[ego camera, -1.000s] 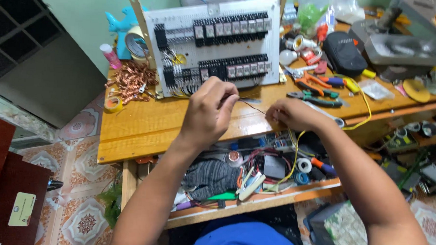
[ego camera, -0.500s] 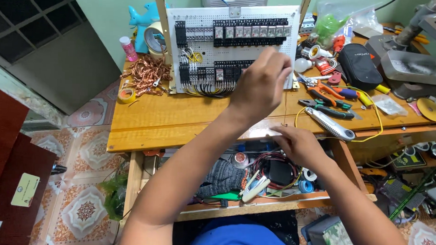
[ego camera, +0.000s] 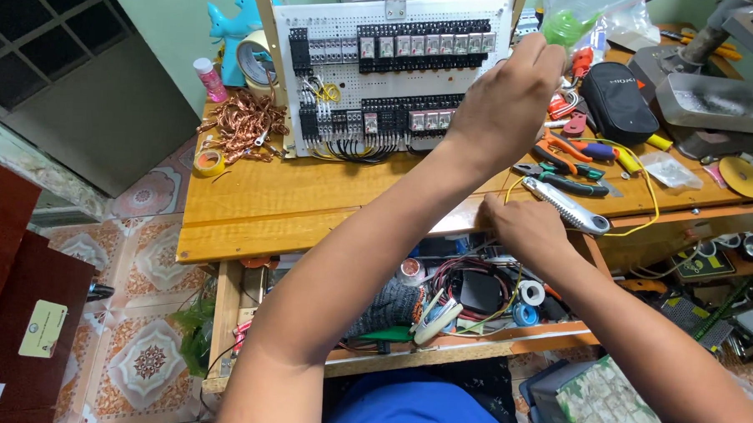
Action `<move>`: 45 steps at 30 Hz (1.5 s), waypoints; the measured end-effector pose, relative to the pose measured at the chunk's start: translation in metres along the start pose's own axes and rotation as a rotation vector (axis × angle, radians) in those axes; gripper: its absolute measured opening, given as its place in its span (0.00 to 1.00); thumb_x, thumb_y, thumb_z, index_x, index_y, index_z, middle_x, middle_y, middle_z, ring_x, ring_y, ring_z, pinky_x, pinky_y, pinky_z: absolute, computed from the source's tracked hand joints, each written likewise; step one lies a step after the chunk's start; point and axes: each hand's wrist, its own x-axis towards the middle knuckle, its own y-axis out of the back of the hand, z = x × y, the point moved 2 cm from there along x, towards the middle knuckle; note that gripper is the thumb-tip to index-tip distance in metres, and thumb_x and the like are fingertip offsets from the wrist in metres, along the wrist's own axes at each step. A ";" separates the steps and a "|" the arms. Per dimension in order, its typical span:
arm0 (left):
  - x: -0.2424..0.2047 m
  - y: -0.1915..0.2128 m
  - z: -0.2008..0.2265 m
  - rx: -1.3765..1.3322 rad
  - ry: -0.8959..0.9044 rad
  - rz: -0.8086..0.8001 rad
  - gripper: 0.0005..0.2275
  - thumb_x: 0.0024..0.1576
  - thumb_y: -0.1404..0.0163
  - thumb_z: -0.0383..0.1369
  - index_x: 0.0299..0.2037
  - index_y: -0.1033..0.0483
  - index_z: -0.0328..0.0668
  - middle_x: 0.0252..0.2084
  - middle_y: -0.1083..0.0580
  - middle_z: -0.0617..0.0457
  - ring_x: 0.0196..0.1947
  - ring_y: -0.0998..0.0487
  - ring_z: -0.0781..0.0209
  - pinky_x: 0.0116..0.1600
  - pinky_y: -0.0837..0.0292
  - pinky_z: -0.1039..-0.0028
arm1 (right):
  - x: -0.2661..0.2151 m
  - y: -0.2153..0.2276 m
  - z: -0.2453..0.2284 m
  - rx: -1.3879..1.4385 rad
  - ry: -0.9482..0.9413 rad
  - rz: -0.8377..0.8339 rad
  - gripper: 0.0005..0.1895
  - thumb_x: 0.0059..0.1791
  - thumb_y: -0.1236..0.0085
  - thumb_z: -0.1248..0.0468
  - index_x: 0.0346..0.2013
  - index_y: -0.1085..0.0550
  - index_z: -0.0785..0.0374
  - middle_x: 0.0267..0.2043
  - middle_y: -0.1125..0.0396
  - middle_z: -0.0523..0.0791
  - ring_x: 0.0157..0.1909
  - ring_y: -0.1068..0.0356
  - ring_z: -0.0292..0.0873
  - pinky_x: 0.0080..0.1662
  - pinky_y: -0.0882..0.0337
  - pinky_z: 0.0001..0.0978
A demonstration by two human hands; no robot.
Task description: Stripping wire insulation and preparing an electrical panel for wiring using a utility knife
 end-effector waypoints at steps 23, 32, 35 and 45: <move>-0.060 0.070 -0.082 -0.060 0.274 0.017 0.07 0.60 0.58 0.20 0.32 0.31 0.40 0.34 0.30 0.48 0.30 0.29 0.58 0.33 0.27 0.75 | -0.001 -0.062 0.029 0.143 0.386 0.768 0.11 0.57 0.47 0.58 0.31 0.32 0.53 0.19 0.39 0.40 0.17 0.43 0.41 0.20 0.45 0.36; -0.177 0.127 -0.125 -0.037 0.297 -0.138 0.03 0.59 0.46 0.30 0.33 0.24 0.44 0.26 0.32 0.49 0.31 0.25 0.44 0.41 0.30 0.58 | 0.022 -0.071 0.045 0.376 0.048 0.691 0.10 0.52 0.40 0.51 0.42 0.22 0.50 0.29 0.27 0.41 0.40 0.24 0.46 0.43 0.26 0.40; -0.210 0.135 -0.124 -0.062 0.375 -0.223 0.02 0.58 0.45 0.31 0.34 0.22 0.46 0.26 0.32 0.49 0.29 0.26 0.47 0.39 0.30 0.61 | 0.044 -0.069 0.048 0.370 -0.002 0.558 0.11 0.52 0.42 0.49 0.47 0.21 0.44 0.36 0.24 0.41 0.43 0.24 0.50 0.44 0.25 0.46; -0.272 0.128 -0.115 -0.149 0.493 -0.370 0.01 0.54 0.43 0.28 0.34 0.19 0.46 0.24 0.27 0.49 0.26 0.24 0.51 0.35 0.28 0.65 | 0.037 -0.020 0.025 0.314 0.234 0.536 0.08 0.51 0.42 0.56 0.44 0.20 0.47 0.36 0.23 0.37 0.42 0.23 0.45 0.45 0.25 0.37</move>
